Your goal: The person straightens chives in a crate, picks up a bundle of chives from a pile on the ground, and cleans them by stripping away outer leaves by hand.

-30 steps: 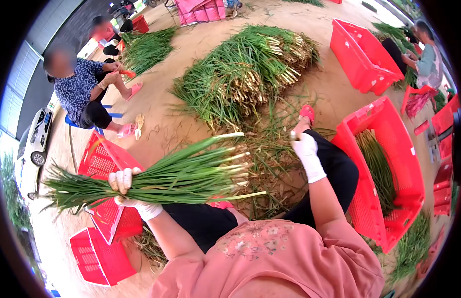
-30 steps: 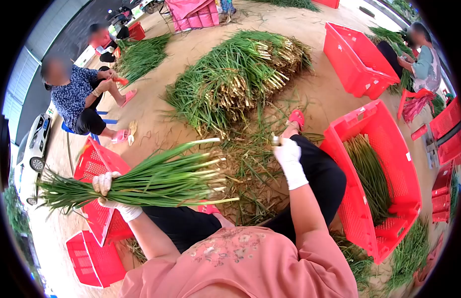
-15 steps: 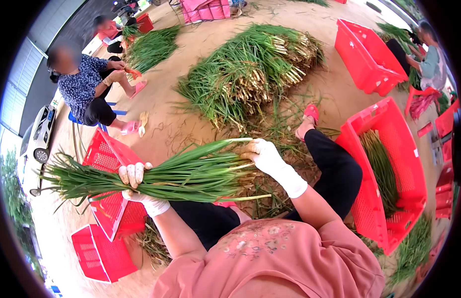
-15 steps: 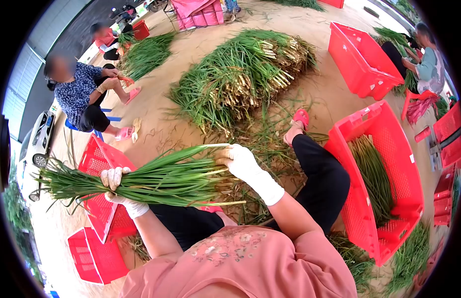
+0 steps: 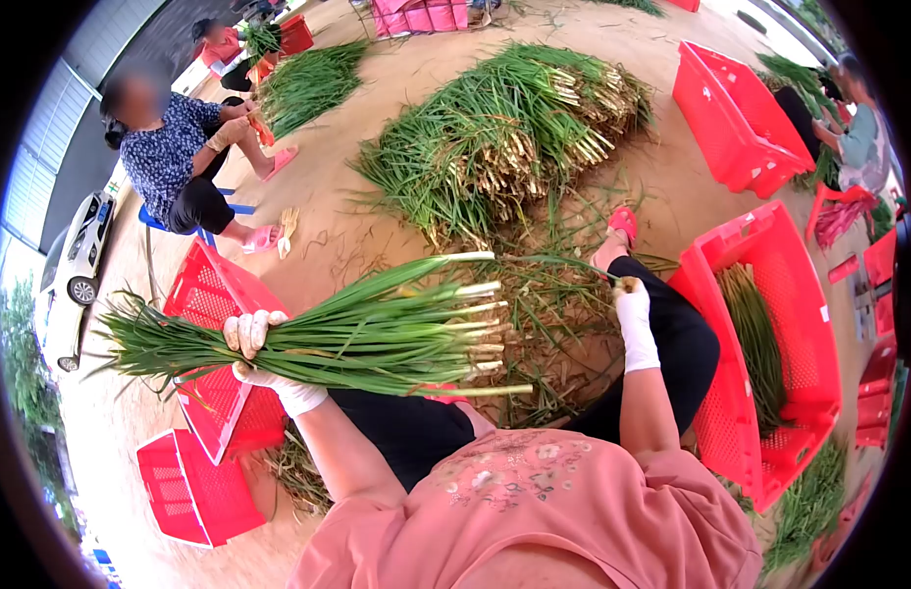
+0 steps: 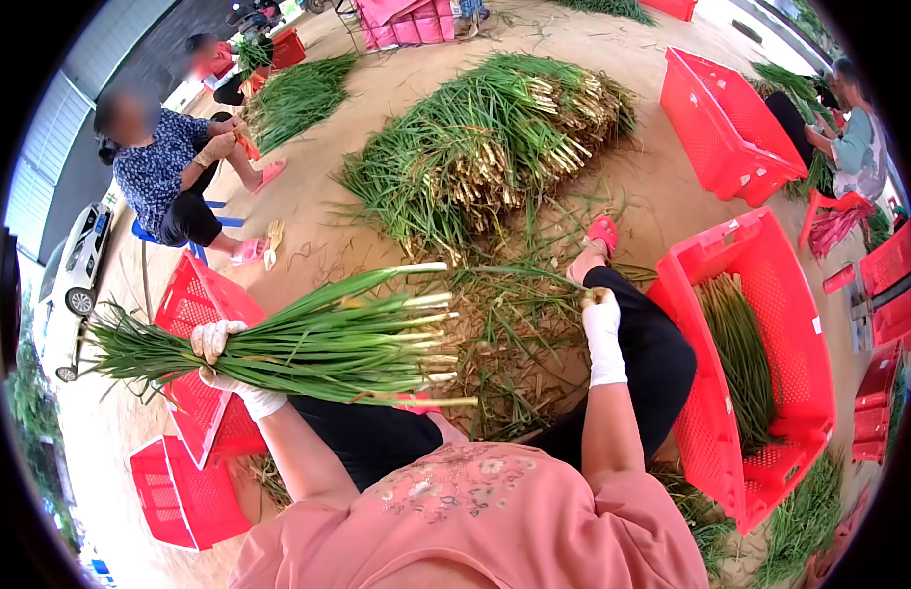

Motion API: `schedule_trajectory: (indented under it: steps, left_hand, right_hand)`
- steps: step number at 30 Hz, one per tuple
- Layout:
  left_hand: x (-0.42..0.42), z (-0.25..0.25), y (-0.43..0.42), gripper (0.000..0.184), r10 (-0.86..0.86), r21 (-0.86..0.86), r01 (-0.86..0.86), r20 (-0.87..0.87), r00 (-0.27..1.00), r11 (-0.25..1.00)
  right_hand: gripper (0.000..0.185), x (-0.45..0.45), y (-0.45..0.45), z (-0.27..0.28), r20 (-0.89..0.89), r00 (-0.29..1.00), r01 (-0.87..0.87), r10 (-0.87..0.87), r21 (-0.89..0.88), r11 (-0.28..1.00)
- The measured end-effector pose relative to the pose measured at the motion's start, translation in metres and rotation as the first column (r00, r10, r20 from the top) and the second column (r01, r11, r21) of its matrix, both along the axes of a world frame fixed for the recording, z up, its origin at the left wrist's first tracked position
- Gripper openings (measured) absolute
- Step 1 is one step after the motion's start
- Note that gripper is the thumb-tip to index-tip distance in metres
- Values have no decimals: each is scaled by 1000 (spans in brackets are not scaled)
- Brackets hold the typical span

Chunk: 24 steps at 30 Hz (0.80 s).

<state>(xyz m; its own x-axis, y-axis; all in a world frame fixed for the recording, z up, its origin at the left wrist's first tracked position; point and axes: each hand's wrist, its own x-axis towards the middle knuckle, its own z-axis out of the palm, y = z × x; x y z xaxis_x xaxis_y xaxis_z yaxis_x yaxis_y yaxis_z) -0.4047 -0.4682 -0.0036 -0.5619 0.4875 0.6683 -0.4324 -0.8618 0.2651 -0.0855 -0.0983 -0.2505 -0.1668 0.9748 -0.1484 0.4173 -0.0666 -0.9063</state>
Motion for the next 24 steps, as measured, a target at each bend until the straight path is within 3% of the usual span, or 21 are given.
schedule_trajectory:
  steps: [1, 2, 3, 4, 5, 8, 9, 13, 16, 19, 20, 24]
  left_hand:
    - [-1, 1, 1, 33, -11, 6, 11, 8, 1000, 1000]
    - [-2, 1, 2, 32, -23, 8, 22, 17, 1000, 1000]
    - [-2, 1, 6, 32, -27, 3, 27, 15, 1000, 1000]
    - [-1, 1, 10, 31, -44, 28, 43, 18, 999, 999]
    - [1, 0, 14, 31, -62, 53, 61, 22, 998, 997]
    - [1, -4, 24, 31, -96, 32, 95, 48, 994, 995]
    - [2, -6, 27, 31, -101, 32, 100, 46, 994, 995]
    - [7, -12, 37, 31, -120, 45, 116, 122, 985, 992]
    - [8, -15, 38, 32, -117, 23, 115, 138, 983, 993]
    - [7, -19, 38, 32, -112, 22, 110, 131, 985, 994]
    - [5, -20, 36, 32, -113, 32, 110, 144, 983, 993]
    - [-1, -16, 28, 29, -176, 55, 171, 95, 980, 984]
  right_hand:
    - [35, -7, -15, 28, 14, 996, -84, 83, 46, 995]
    - [50, -12, -15, 36, 48, 960, -281, 277, 182, 942]
    - [50, -24, -35, 74, -67, 907, -402, 415, 150, 903]
    - [49, -34, -53, 120, -274, 763, -607, 585, 7, 795]
    - [49, -43, -66, 145, -439, 635, -740, 635, -112, 663]
    - [49, -79, -84, 139, -765, 408, -866, 498, -151, 477]
    - [50, -84, -92, 161, -836, 328, -904, 439, -142, 404]
    - [39, -98, -99, 151, -726, 422, -899, 542, -257, 356]
    - [25, -92, -106, 164, -668, 583, -769, 462, -268, 581]
    - [19, -87, -102, 128, -653, 661, -679, 370, -310, 666]
    - [19, -79, -95, 121, -660, 597, -721, 456, -192, 666]
    - [28, -57, -87, 123, -694, 573, -754, 436, -237, 613]
